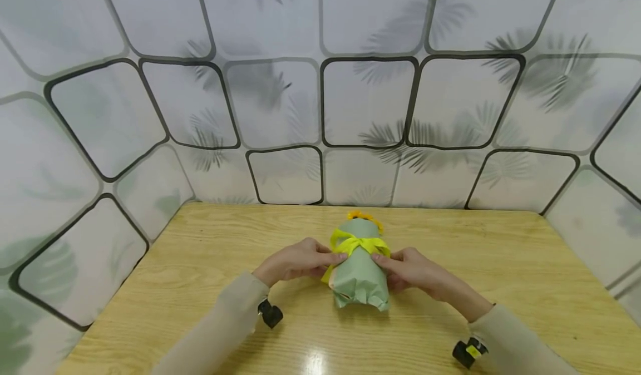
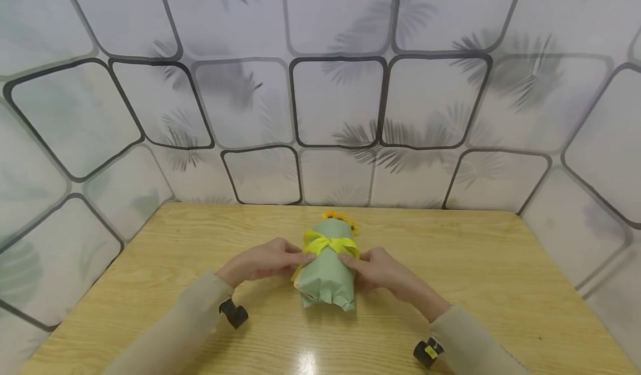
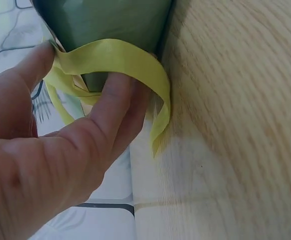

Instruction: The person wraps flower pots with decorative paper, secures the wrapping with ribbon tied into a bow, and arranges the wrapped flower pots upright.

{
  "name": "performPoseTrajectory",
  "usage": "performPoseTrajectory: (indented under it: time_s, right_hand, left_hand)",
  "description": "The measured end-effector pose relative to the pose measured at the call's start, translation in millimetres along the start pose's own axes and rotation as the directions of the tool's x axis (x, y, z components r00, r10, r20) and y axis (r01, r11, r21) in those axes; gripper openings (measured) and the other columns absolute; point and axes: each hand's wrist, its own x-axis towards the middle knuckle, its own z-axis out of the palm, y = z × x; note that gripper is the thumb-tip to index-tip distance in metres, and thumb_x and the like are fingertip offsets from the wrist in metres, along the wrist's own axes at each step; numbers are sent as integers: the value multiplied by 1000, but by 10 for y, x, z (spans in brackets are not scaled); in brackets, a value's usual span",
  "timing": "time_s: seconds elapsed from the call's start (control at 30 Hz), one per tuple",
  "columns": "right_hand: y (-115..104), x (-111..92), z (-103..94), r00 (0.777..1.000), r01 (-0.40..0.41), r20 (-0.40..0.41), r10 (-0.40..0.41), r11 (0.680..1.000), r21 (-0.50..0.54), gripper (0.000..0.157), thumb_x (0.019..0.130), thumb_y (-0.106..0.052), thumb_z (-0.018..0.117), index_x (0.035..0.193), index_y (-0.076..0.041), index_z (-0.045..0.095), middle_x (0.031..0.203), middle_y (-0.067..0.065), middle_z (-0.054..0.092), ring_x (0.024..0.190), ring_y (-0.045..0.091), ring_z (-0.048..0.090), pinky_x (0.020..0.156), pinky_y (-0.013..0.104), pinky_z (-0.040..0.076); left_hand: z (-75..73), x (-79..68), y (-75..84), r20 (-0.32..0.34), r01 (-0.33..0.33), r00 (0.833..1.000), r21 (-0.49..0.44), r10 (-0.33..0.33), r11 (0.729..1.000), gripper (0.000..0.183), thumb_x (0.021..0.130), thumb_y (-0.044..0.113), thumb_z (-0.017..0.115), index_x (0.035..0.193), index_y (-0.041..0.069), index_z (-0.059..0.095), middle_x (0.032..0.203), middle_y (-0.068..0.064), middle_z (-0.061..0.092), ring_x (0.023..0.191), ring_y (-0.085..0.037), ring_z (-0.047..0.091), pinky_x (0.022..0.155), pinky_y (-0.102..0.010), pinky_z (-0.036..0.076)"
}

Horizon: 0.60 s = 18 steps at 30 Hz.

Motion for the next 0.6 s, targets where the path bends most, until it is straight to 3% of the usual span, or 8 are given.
performPoseTrajectory:
  time_s: [0.07,0.2,0.3,0.4,0.47,0.53,0.6]
  right_hand:
    - [-5,-3,-8,1000,-1,22,0,999,34,66,105,-47,54,137,10,57,112,14,77,96,18,75,87,41,62]
    - [-4,-9,-13,1000,-2,30,1,999,36,65,105,-47,55,138,9,57,114,13,76,97,17,73,84,39,62]
    - [-9,-10,-10,1000,4,9,-4,1000,9,63,103,-47,58,136,6,60,114,11,75,93,15,70,77,34,59]
    - [-23,-13,-10,999,14,-33,-15,1000,-10,62,101,-47,62,135,5,61,116,10,74,86,12,65,74,32,56]
    - [-39,-17,-6,997,24,-72,-25,1000,-16,64,99,-46,66,137,5,60,120,11,72,88,12,64,77,34,57]
    - [-52,-18,-4,993,47,-109,-50,998,-30,67,97,-45,69,140,5,57,127,14,70,95,14,65,84,38,59]
    - [-62,-18,3,987,73,-140,-79,996,-45,71,95,-45,72,143,5,54,132,16,68,107,18,66,89,42,59]
  left_hand:
    - [-6,10,19,19,16,1000,-37,-16,999,42,100,39,68,115,1,72,73,1,44,65,-10,42,67,-24,46]
    - [-4,16,44,44,31,999,-55,-28,998,42,100,34,67,122,-3,69,81,1,58,70,-7,55,69,-22,53]
    - [1,17,60,54,37,998,-60,-34,998,51,100,31,68,134,-6,61,85,1,64,77,-8,62,73,-23,58]
    - [11,6,83,27,37,999,-72,-35,997,68,98,30,72,148,-9,46,81,0,57,69,-8,53,67,-23,52]
    - [14,-5,106,-11,26,1000,-60,-27,998,78,95,30,75,152,-8,39,90,-1,57,73,-9,50,68,-24,51]
    - [15,-17,127,-56,7,998,-40,-9,999,85,91,30,79,154,-8,35,110,-6,62,85,-11,56,73,-27,54]
    - [18,-20,147,-83,-18,996,-17,16,1000,83,89,30,81,151,-7,40,128,-13,61,100,-17,61,80,-30,56]
